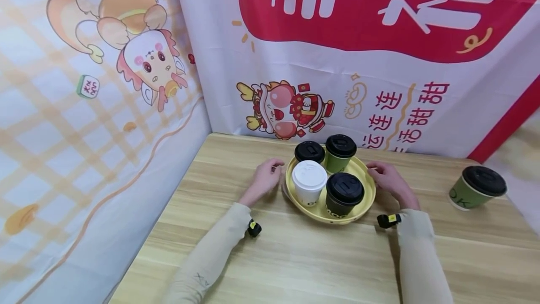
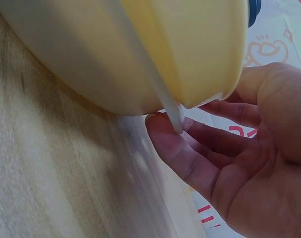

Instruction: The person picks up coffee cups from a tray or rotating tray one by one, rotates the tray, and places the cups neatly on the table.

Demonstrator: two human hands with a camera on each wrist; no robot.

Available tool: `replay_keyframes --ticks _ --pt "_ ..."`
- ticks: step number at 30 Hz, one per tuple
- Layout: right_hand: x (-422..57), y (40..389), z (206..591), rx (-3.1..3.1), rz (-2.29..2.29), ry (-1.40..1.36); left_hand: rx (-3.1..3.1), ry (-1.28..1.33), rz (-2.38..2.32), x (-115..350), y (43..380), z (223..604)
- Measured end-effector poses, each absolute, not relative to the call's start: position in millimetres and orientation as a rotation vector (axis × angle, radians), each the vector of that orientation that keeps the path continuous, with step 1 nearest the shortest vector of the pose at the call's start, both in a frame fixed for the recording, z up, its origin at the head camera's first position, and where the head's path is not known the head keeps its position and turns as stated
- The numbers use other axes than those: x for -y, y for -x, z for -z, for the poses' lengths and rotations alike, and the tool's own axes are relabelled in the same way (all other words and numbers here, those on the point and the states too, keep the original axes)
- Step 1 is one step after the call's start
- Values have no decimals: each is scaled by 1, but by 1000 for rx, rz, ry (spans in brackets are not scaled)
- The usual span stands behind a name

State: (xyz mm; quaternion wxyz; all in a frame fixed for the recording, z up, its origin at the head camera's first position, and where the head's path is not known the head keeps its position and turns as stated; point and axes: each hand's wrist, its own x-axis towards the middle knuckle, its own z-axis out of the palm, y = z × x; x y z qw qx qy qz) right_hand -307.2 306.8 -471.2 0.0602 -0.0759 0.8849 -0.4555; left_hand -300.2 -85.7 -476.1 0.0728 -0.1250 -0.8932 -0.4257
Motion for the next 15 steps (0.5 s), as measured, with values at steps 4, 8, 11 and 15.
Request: replay_keyframes --ticks 4,8,11,15 --pt "-305 308 471 -2682 1363 215 2615 551 1134 93 285 476" --pt "-305 308 471 -2682 1352 216 2566 791 973 98 273 474" --pt "-306 308 471 -2684 1353 215 2561 935 790 100 268 471" --pt "-306 309 472 -2689 1355 216 2536 1125 569 100 263 466"
